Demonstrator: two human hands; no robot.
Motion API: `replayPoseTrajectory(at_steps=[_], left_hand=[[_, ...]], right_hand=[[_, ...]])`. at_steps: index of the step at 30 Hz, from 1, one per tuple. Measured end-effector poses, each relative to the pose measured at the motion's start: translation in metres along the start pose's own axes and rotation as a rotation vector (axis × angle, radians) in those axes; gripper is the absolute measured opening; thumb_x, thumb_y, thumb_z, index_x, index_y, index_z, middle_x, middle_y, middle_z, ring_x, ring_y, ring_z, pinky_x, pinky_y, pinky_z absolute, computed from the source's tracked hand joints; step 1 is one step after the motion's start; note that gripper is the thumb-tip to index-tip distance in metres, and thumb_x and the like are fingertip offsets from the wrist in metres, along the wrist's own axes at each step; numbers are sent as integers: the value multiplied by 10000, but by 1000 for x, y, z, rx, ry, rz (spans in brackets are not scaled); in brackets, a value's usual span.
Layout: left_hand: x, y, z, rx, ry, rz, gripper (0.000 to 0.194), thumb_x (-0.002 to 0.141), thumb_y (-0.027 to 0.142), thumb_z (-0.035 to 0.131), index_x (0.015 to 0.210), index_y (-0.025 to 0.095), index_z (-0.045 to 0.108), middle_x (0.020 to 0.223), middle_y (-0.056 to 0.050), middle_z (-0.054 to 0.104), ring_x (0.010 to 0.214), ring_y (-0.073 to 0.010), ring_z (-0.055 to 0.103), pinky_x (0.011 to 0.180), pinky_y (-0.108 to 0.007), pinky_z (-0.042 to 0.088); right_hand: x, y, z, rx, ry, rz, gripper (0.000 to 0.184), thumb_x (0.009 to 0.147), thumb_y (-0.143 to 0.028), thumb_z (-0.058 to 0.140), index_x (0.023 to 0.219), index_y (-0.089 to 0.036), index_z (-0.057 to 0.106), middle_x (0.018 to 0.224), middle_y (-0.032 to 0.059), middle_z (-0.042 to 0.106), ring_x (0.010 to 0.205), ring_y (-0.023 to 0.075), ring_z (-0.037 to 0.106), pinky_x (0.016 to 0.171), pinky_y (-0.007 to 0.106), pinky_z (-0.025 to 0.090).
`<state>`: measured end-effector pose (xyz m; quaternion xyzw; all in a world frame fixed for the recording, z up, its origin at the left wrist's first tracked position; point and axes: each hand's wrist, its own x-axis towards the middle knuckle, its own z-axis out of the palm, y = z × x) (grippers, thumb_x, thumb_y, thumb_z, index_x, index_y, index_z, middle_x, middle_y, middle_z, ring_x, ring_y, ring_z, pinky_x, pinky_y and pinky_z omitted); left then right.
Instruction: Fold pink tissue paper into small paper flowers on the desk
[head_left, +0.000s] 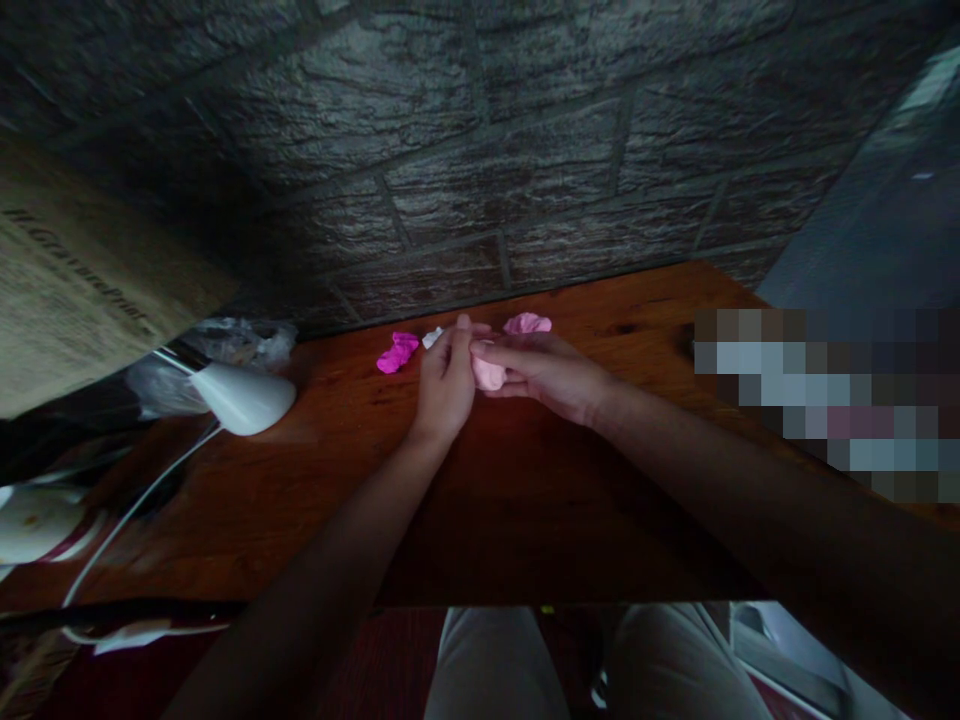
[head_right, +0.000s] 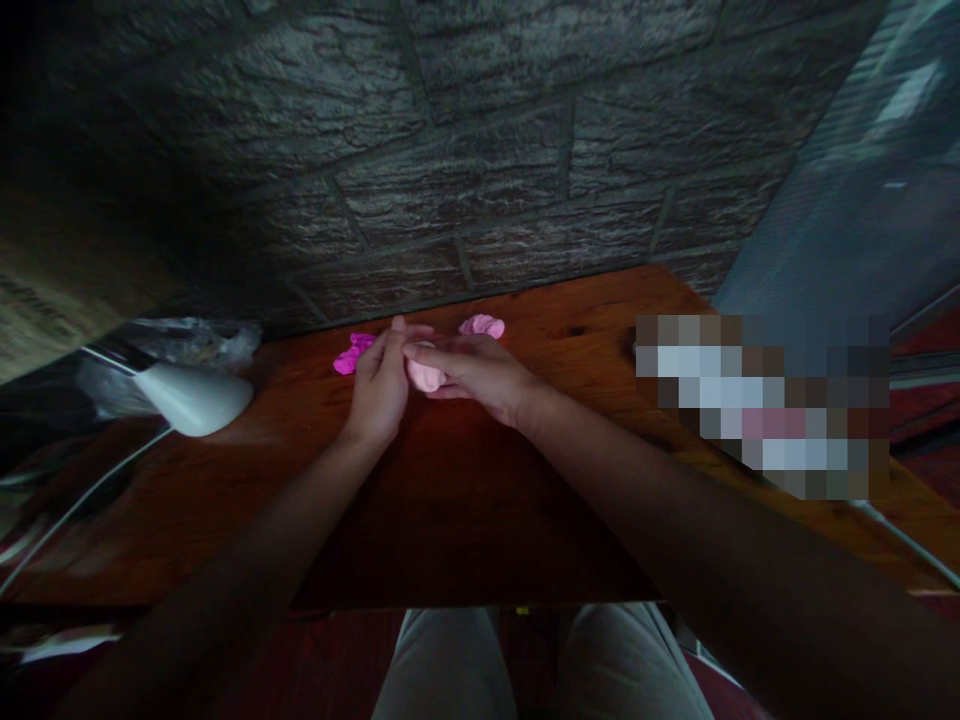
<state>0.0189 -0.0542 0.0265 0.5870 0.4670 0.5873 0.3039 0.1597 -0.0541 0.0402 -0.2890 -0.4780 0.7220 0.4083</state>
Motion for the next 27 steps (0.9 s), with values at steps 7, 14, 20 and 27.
replayPoseTrajectory(at_steps=[7,14,20,27], left_hand=[[-3,12,5,-151,-281,-319,790,920,790,289,1079,138,706,781,-110,743,760,-219,738,582,-265,551],[-7,19,3,-206,-397,-386,683,923,722,441,1207,135,646,913,-121,766,621,-159,721,483,-204,477],[-7,18,1,-214,-449,-419,601,904,669,552,1062,106,690,925,-154,776,621,-153,714,497,-208,452],[-6,18,-2,-181,-454,-399,484,865,607,619,817,128,665,670,-70,724,469,-101,601,457,-213,378]], right_hand=[[0,-9,-3,-120,-10,-219,340,763,-496,823,789,-174,717,709,5,692,611,108,594,565,217,500],[1,-8,-5,-204,89,-272,405,755,-572,785,732,-175,706,707,6,679,665,121,600,668,256,515],[1,-11,-11,-313,180,-314,418,747,-585,770,810,-173,733,794,26,707,752,149,622,689,271,498],[-2,-17,-15,-547,254,-302,645,810,-806,547,726,-173,642,671,20,622,666,148,570,642,285,427]])
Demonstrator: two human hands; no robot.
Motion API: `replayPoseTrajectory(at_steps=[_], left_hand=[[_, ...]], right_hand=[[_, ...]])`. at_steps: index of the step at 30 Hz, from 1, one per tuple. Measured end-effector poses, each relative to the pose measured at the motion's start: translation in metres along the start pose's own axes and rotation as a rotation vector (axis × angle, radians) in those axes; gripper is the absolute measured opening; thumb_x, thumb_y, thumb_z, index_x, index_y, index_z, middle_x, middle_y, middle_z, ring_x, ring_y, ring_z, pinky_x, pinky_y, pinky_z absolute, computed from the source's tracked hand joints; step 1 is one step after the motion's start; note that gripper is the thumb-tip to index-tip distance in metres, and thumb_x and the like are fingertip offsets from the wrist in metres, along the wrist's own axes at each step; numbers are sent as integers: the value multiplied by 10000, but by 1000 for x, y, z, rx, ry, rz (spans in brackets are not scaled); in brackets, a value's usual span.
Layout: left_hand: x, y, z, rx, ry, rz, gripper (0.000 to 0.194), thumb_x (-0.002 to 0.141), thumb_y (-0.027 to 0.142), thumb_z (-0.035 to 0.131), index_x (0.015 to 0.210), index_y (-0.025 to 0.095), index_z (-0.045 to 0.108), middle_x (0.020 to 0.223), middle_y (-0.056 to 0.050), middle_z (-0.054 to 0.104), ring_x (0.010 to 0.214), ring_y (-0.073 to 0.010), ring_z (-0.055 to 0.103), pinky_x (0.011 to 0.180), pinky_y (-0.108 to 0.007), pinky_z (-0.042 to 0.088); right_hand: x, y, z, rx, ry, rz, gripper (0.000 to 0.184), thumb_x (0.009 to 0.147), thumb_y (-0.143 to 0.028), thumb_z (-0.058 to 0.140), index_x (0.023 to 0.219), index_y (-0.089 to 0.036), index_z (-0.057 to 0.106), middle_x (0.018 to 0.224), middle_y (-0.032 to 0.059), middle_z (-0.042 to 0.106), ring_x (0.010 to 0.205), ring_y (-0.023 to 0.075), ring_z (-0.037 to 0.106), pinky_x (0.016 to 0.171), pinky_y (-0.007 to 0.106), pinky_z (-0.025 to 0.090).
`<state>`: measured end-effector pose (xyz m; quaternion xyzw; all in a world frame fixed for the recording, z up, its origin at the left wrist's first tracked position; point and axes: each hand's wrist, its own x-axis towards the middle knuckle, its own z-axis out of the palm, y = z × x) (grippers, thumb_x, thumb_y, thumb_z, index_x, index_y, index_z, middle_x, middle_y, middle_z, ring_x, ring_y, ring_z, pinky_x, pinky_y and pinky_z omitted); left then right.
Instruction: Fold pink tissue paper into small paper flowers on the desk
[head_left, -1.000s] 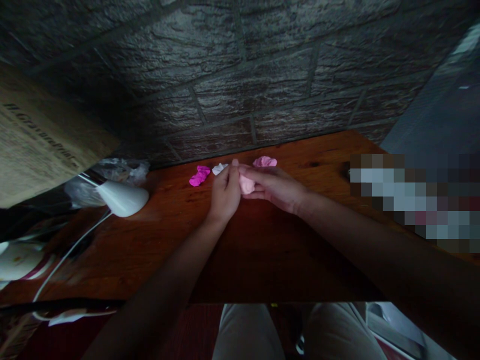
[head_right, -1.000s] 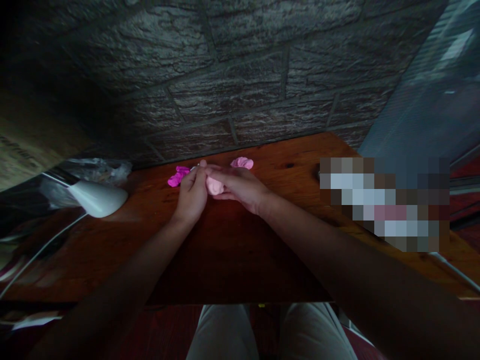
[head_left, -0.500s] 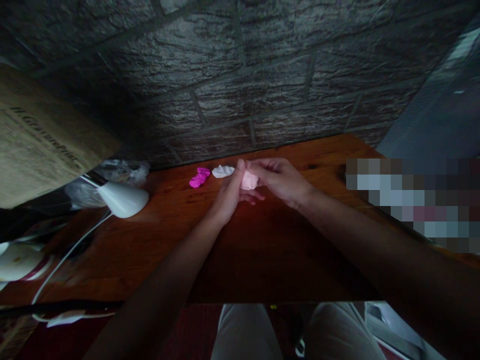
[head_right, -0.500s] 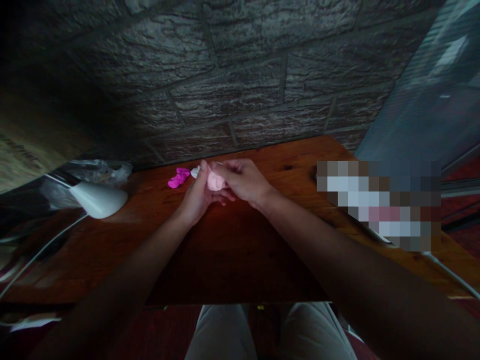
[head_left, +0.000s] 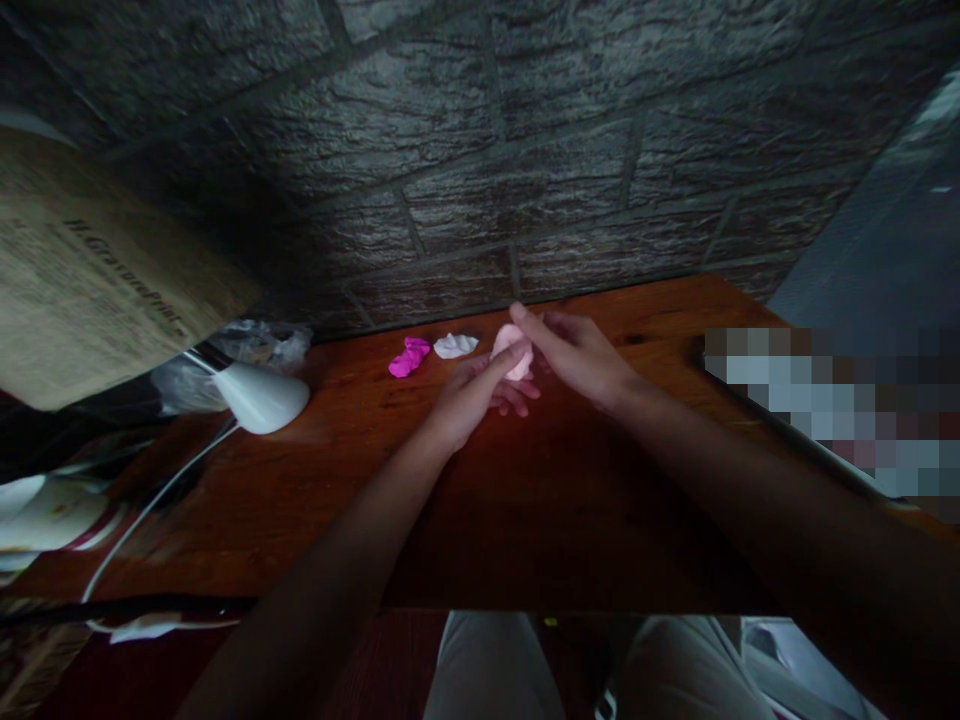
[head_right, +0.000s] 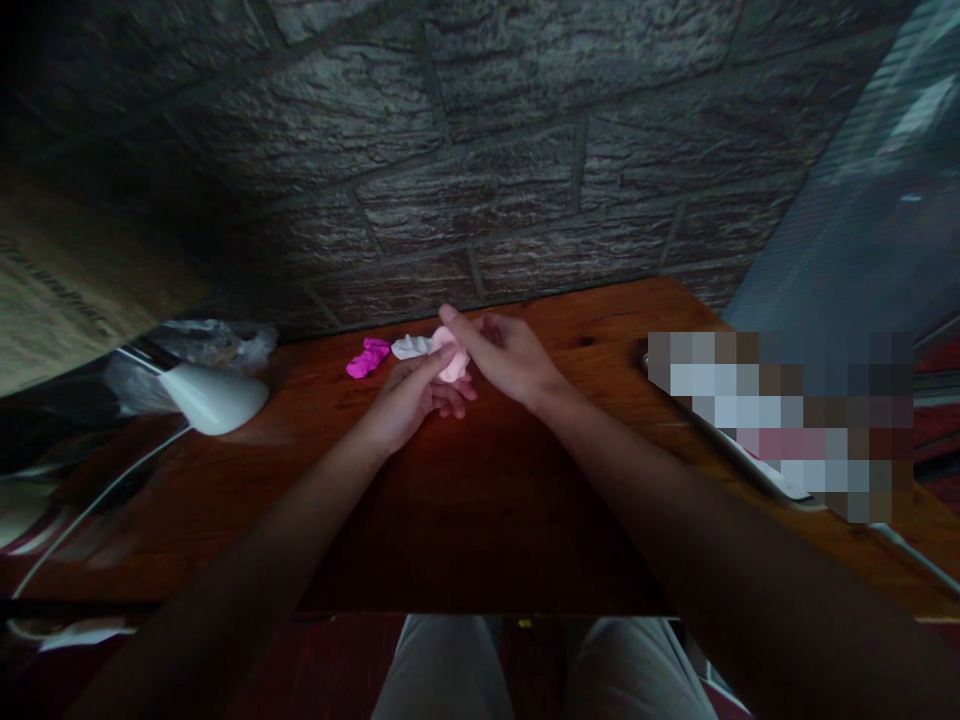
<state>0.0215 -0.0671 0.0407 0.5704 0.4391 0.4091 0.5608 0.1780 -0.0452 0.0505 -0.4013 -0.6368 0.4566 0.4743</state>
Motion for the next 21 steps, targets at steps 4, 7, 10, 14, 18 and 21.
replayPoseTrajectory(at_steps=[4,7,10,14,18,21], left_hand=[[-3,-1,0,87,-23,93,465,863,594,600,727,151,644,561,-23,660,412,-81,521,430,-220,343],[-5,-1,0,166,-69,143,486,890,601,556,710,159,649,559,-24,666,414,-76,510,442,-219,362],[-6,0,-1,219,-170,188,505,908,604,548,720,150,664,619,-54,716,430,-77,536,457,-218,388],[-9,2,-1,227,-277,224,499,920,589,562,755,132,679,713,-92,761,450,-82,568,459,-215,399],[-9,1,1,198,-281,203,512,916,602,561,762,127,676,716,-104,761,466,-90,583,463,-216,382],[-9,0,2,176,-254,157,535,902,626,564,806,116,698,747,-119,766,489,-94,588,475,-222,372]], right_hand=[[-1,-7,-10,-198,-183,-24,756,870,-848,349,609,-190,614,573,22,567,648,166,564,679,315,406],[-2,-12,-14,-233,-319,-58,820,873,-870,253,556,-206,615,553,37,573,639,172,566,701,328,413],[-2,-12,-14,-269,-424,-78,848,852,-893,240,557,-201,632,592,54,618,676,177,580,733,332,427],[-1,-5,-17,-296,-446,-22,812,854,-875,306,584,-183,634,585,39,597,685,169,576,698,309,426],[3,0,-18,-275,-389,-35,716,883,-793,415,600,-185,666,614,39,624,729,176,613,714,297,446],[5,-2,-16,-227,-398,-122,697,910,-745,421,523,-205,634,560,35,624,678,164,611,744,303,460]])
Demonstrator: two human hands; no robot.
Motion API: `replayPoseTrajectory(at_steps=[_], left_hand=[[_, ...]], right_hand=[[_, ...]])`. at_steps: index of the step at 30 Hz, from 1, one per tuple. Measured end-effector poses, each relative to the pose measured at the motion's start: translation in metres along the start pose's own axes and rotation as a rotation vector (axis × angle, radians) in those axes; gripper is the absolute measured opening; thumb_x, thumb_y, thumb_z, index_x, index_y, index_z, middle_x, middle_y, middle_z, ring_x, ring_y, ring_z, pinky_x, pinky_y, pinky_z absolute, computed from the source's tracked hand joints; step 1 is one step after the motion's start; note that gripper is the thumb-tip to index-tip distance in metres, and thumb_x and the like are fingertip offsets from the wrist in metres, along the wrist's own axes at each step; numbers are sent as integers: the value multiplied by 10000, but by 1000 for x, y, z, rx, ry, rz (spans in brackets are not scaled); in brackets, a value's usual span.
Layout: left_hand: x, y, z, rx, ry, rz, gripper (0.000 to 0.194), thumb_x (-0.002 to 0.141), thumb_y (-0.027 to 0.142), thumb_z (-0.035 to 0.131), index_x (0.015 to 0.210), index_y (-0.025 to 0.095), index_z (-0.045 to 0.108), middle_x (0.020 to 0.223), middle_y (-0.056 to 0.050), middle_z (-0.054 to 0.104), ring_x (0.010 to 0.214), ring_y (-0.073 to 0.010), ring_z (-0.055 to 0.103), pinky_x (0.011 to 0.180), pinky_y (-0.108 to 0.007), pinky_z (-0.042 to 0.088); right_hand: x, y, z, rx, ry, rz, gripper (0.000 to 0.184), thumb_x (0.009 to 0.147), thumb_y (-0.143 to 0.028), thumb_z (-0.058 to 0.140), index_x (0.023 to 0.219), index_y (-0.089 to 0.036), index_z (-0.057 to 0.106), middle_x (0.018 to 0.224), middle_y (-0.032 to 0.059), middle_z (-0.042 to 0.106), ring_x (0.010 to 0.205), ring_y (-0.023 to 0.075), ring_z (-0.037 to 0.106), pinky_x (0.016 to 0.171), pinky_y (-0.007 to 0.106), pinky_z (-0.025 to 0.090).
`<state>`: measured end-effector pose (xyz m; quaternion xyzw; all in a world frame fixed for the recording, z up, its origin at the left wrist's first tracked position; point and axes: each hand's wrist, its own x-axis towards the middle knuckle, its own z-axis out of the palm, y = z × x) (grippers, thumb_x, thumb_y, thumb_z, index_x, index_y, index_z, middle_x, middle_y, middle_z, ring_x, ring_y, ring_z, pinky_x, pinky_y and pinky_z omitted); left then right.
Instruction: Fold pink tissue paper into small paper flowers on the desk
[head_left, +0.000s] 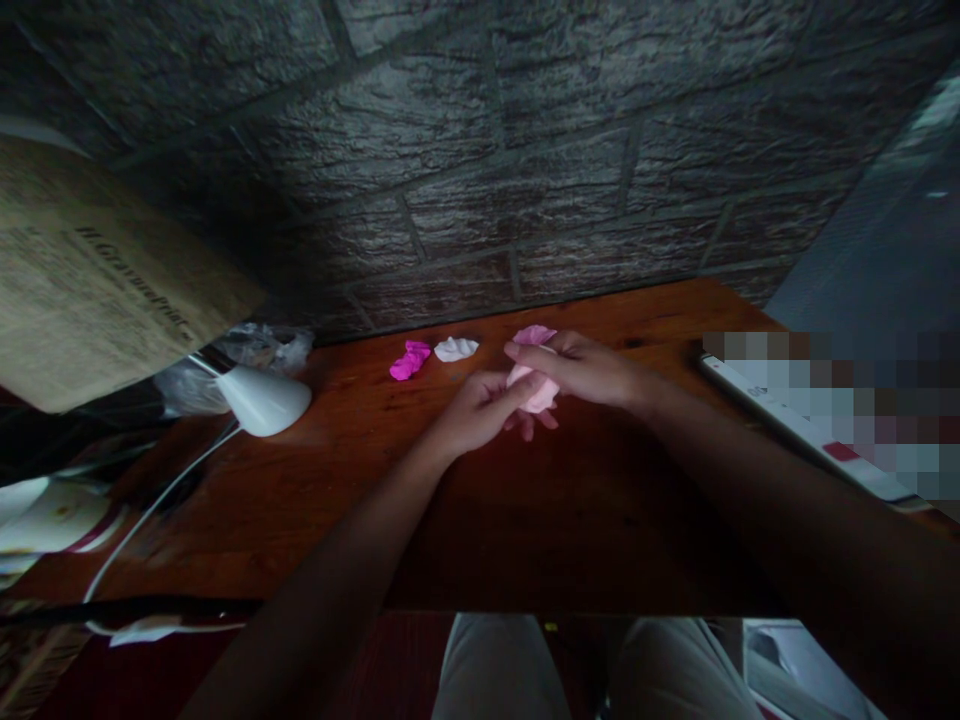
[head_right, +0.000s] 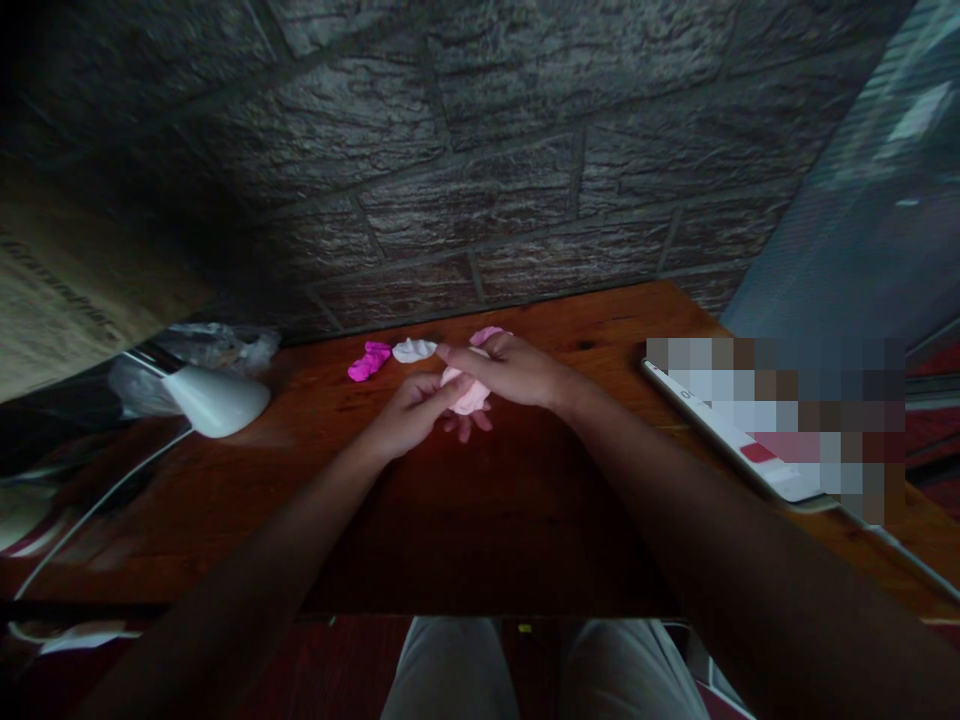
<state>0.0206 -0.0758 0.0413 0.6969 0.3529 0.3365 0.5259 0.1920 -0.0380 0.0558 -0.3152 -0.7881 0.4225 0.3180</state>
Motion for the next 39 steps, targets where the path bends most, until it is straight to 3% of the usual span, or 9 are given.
replayPoseTrajectory(at_steps=[5,10,13,19,24,28,33,37,39], left_hand=[[1,1,-1,-48,20,-97,603,852,684,589,942,103,722,759,-117,761,492,-94,577,467,-229,344],[4,-1,-3,-117,91,-209,562,846,653,628,930,105,715,726,-99,746,500,-90,583,473,-212,345],[5,0,-2,-159,89,-248,558,859,661,603,869,114,706,672,-80,721,488,-89,580,473,-211,353],[2,0,-1,-109,66,-165,537,837,679,612,697,161,628,525,-5,612,443,-80,542,465,-213,386],[-4,1,-6,4,10,-65,556,841,703,594,644,183,611,440,27,533,375,-69,462,421,-214,361],[-5,1,-5,29,13,-70,575,852,717,566,648,183,633,429,21,537,368,-71,458,418,-217,362],[-1,-5,-2,-13,74,-72,700,838,812,464,635,168,647,486,-15,589,396,-77,501,416,-217,364],[4,-10,-2,-73,150,-89,824,868,852,270,654,161,665,522,-34,611,401,-81,501,406,-225,352],[6,-10,-2,-82,194,-80,820,868,854,272,636,166,653,512,-28,597,393,-79,480,401,-230,335]], right_hand=[[0,-5,5,60,73,-10,690,923,-731,424,497,-214,588,448,-13,538,480,122,508,594,286,417],[-1,1,10,29,191,6,742,923,-778,370,576,-188,654,519,8,586,532,126,545,591,276,403],[-2,-1,8,54,144,-46,752,942,-772,324,646,-186,689,531,3,591,546,131,564,605,276,411],[-7,-11,1,118,-78,-38,732,890,-822,373,650,-196,668,590,18,648,536,127,547,544,265,394],[-8,-6,3,179,-91,16,645,902,-766,448,725,-188,671,621,13,643,499,108,460,469,252,310],[-7,-6,5,187,-49,82,568,903,-700,509,700,-184,632,559,-5,580,477,103,409,460,254,288],[-6,-10,8,175,62,131,470,911,-604,531,702,-196,635,564,9,615,523,132,507,486,261,353],[-5,-9,11,160,-28,95,521,948,-613,462,696,-198,651,625,32,689,596,148,595,533,259,390],[-4,-7,11,135,-31,78,592,943,-679,434,693,-193,663,648,45,705,620,154,610,553,263,393]])
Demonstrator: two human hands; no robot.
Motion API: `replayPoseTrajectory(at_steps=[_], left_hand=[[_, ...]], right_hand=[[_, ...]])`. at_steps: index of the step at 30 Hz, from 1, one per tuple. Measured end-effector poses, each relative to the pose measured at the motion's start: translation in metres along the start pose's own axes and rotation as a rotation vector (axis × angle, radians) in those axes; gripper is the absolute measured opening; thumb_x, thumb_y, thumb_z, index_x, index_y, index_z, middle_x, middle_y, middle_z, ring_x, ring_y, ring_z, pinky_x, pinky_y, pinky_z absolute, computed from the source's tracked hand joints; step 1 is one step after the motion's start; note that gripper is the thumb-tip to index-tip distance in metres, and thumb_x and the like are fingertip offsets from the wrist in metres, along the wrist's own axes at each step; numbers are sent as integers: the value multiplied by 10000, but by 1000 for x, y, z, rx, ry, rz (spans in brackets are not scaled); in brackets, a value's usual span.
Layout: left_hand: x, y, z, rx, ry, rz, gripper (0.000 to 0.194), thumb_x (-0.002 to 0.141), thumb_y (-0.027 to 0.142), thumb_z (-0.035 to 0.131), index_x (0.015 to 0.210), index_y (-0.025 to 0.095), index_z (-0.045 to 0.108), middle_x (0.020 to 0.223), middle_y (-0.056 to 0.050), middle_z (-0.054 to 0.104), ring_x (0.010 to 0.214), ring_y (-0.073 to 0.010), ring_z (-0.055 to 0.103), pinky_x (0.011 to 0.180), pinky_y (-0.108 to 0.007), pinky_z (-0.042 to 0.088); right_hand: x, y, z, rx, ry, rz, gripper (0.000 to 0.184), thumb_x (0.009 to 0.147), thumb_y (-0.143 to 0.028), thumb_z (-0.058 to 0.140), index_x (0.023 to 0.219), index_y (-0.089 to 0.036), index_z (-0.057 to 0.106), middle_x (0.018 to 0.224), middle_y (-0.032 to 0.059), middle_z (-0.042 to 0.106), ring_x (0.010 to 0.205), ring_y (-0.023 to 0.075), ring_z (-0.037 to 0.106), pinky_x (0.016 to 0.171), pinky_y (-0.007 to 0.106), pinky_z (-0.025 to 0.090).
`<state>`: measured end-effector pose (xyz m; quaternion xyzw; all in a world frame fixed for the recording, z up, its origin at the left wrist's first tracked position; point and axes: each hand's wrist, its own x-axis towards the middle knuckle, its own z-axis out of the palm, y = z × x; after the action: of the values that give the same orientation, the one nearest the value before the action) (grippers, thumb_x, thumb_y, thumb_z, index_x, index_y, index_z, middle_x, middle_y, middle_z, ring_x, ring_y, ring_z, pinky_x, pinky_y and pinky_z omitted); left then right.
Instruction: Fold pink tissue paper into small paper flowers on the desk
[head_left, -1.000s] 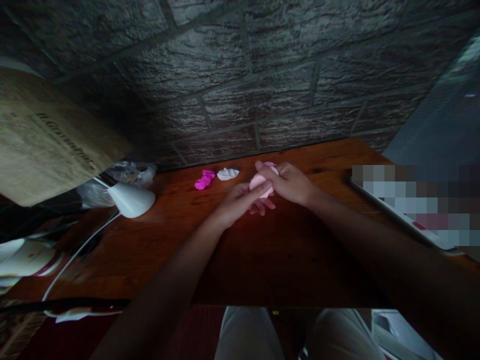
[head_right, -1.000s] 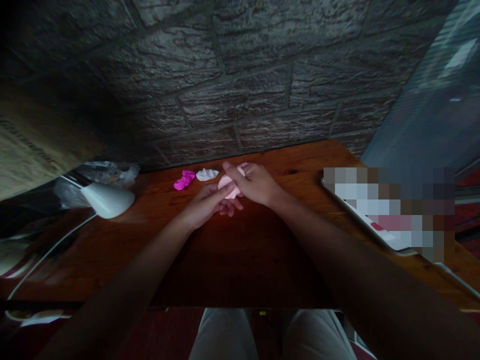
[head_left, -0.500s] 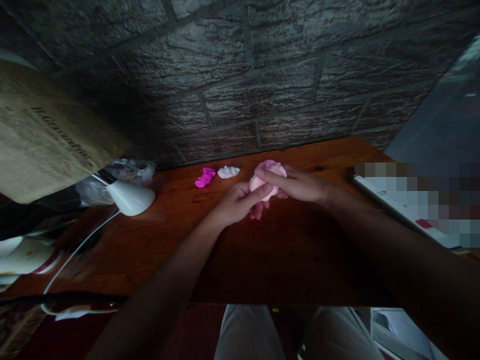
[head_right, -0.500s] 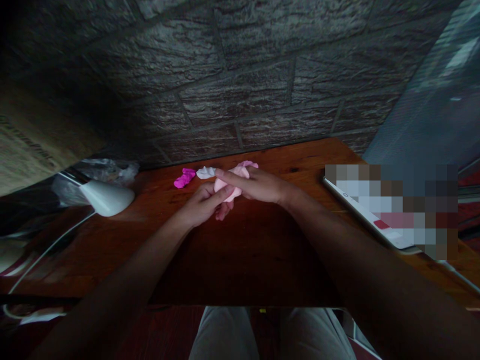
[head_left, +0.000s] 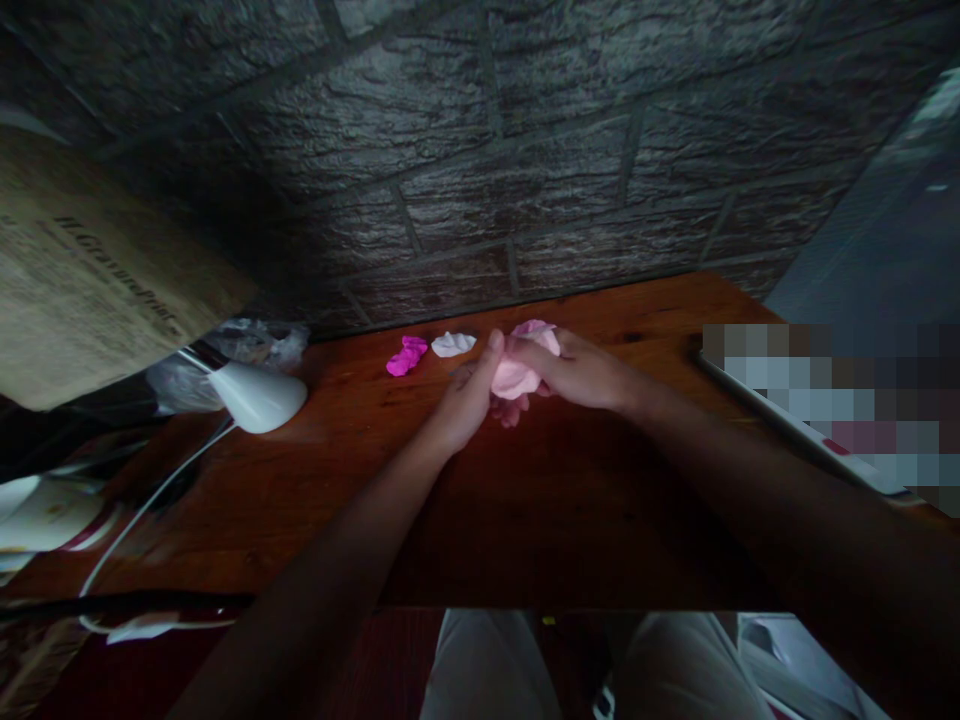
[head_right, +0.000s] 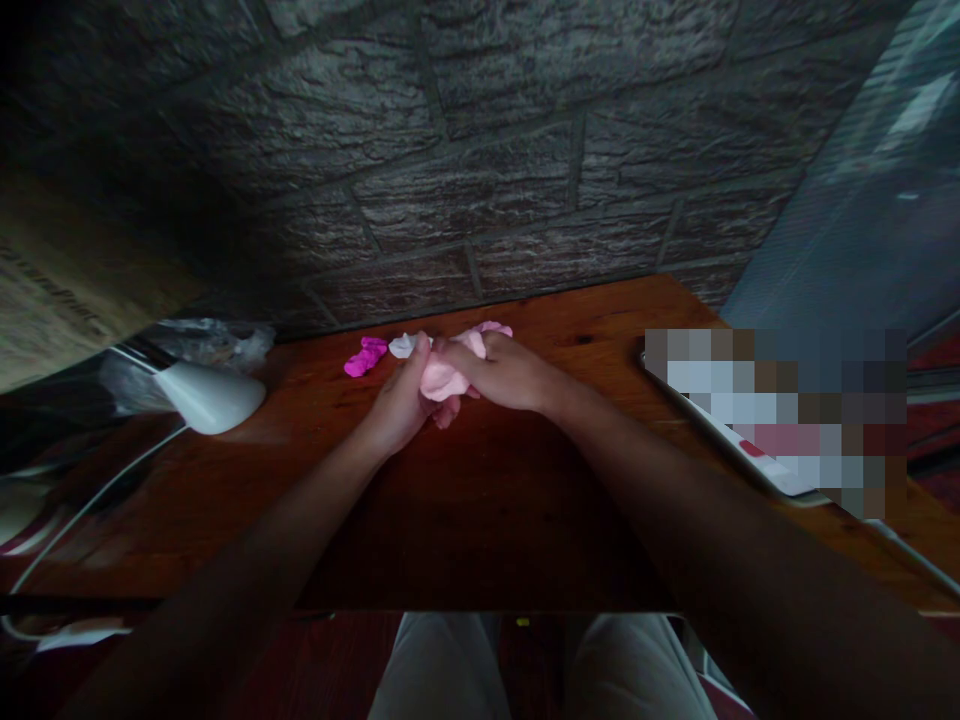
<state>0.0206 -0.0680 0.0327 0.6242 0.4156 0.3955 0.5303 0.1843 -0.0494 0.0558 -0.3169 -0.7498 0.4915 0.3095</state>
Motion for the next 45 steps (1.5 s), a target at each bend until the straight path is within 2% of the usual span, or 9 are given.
replayPoseTrajectory(at_steps=[3,7,11,15,22,29,33,39,45], left_hand=[[1,2,2,44,54,42,763,863,842,348,573,184,602,455,-4,533,391,-79,453,420,-239,334],[-2,6,3,128,60,92,742,879,827,331,512,212,524,414,11,464,409,-92,439,471,-259,370],[-5,8,2,148,16,105,721,916,776,333,500,213,508,425,7,472,420,-92,436,492,-262,380],[-3,5,2,108,47,89,710,910,772,359,526,201,538,428,10,483,397,-85,428,458,-253,359],[3,-1,4,-10,97,-70,789,910,806,231,644,178,627,486,-28,571,414,-102,492,420,-237,372],[0,2,6,64,132,16,737,906,798,326,595,179,579,484,-10,547,417,-84,481,440,-224,383],[-2,5,9,87,96,84,727,919,773,345,587,173,587,470,-3,535,418,-84,485,450,-224,395],[-2,6,6,137,88,78,694,934,733,338,591,183,584,474,-6,562,413,-88,492,420,-222,371],[1,0,-1,117,63,74,638,909,702,412,600,177,600,477,-8,584,396,-85,476,403,-214,357]], right_hand=[[0,0,-2,-17,74,-22,683,919,-770,392,723,-189,694,679,54,716,640,158,609,586,275,397],[-3,-4,-6,17,37,-37,748,899,-824,340,713,-194,698,667,53,696,639,163,591,586,284,386],[-4,-4,-5,17,58,-16,717,893,-823,369,687,-194,648,591,21,618,543,132,505,526,274,344],[-1,-1,-2,-34,135,-6,689,887,-813,408,658,-194,603,545,-3,560,500,121,468,506,270,349],[1,-2,-1,-48,33,-119,670,919,-755,412,619,-202,643,645,43,694,669,169,637,642,276,478],[1,4,1,-111,200,-108,718,886,-817,393,661,-197,676,644,53,704,706,191,672,705,299,499],[-1,1,-1,-31,108,-106,826,909,-834,247,758,-175,722,650,66,709,697,186,682,664,284,491],[-4,0,-2,14,-42,-144,848,936,-808,202,793,-165,736,693,77,737,651,170,682,615,275,474],[2,2,3,-72,8,-106,711,988,-697,322,694,-175,703,660,57,736,612,145,662,660,262,499]])
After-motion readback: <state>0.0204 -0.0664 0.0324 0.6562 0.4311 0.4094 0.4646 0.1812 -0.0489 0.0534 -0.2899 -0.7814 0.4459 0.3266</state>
